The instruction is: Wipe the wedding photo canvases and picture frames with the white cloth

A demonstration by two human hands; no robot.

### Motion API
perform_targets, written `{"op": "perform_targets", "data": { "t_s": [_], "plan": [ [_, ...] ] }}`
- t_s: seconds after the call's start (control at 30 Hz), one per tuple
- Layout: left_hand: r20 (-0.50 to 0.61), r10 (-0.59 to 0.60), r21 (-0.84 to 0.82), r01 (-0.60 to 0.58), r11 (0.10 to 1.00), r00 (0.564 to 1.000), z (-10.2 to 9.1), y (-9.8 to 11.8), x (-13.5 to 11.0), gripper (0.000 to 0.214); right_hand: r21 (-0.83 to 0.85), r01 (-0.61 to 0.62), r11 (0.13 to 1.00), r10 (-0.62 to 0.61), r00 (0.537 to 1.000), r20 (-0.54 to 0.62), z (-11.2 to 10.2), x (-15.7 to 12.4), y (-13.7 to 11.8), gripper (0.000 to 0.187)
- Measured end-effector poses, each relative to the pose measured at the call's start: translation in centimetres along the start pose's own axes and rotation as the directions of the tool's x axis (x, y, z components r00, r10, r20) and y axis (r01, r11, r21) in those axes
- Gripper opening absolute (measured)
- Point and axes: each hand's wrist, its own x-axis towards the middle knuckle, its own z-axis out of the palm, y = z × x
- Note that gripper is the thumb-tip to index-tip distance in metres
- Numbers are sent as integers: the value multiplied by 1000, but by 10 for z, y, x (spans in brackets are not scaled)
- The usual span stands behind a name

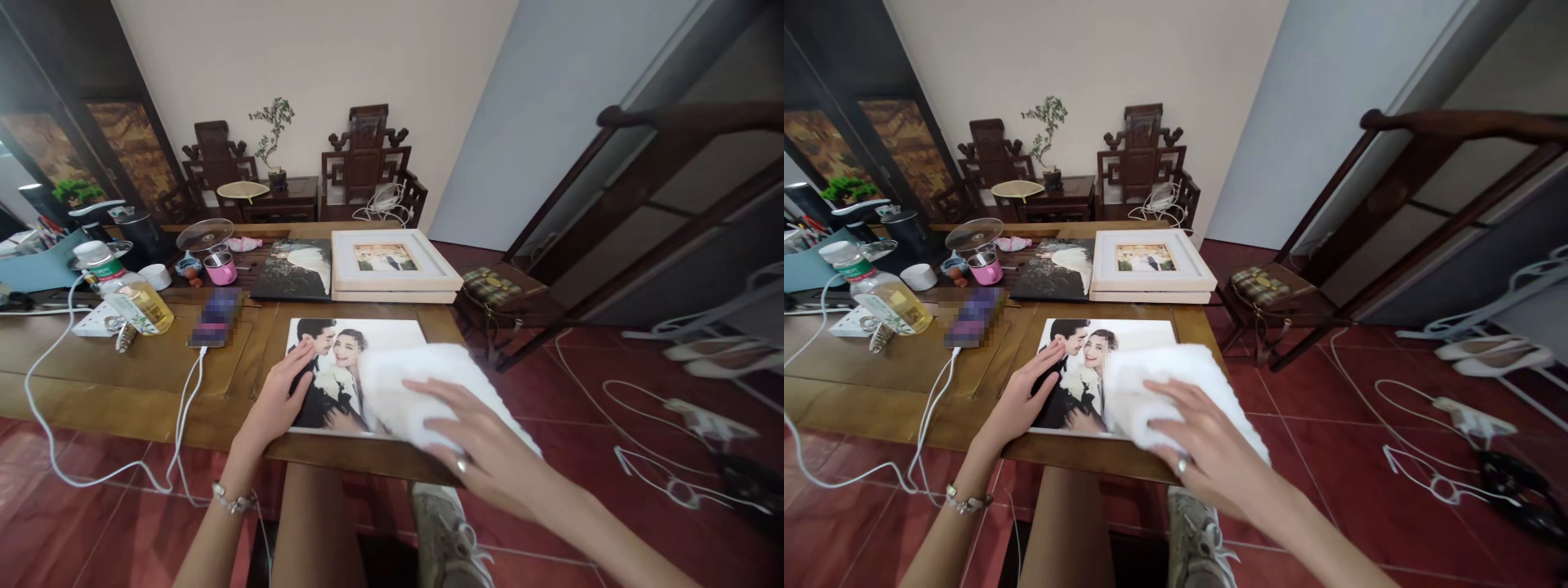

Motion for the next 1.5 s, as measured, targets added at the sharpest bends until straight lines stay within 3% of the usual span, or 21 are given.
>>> {"op": "perform_targets", "data": {
  "t_s": [0.1, 0.2, 0.47, 0.6, 0.7, 0.83, 1.0, 1.13, 1.27, 1.5],
  "plan": [
    [2, 0, 2, 0, 1000, 1000, 0, -1, 0, 41, 85, 92, 992, -97, 994, 57, -7, -13, -24, 19],
    [9, -9, 4, 9, 1000, 1000, 0, 0, 0, 41, 101, 67, 993, -73, 996, 58, -9, -9, -22, 19],
    [36, -16, -7, 16, 1000, 999, -4, 2, 0, 42, -16, -179, 984, 180, 983, 36, 7, 61, 70, 41],
    [31, -19, -7, 19, 1000, 999, -4, 2, 0, 42, -22, -226, 974, 227, 974, 16, 14, 83, 93, 43],
    [25, -19, -2, 19, 1000, 1000, -3, 1, 0, 41, -35, -230, 973, 229, 973, -16, 17, 71, 83, 41],
    [18, -15, 11, 15, 1000, 1000, -2, -1, 0, 42, -21, -140, 990, 139, 990, -34, 13, 30, 46, 32],
    [12, -19, 21, 19, 1000, 1000, -2, -2, 1, 42, 31, -32, 999, 31, 999, 23, -3, -14, -4, 21],
    [10, -2, 21, 2, 1000, 1000, -2, -1, 2, 42, 107, 19, 994, -29, 995, 91, -12, -21, -16, 18],
    [15, 0, 24, 0, 1000, 1000, -3, -2, 1, 42, 96, -27, 995, 15, 992, 124, -13, 0, 6, 24],
    [30, -12, 9, 12, 1000, 999, -3, -2, 0, 42, -40, -162, 986, 164, 986, 29, 6, 62, 79, 38]
  ]
}}
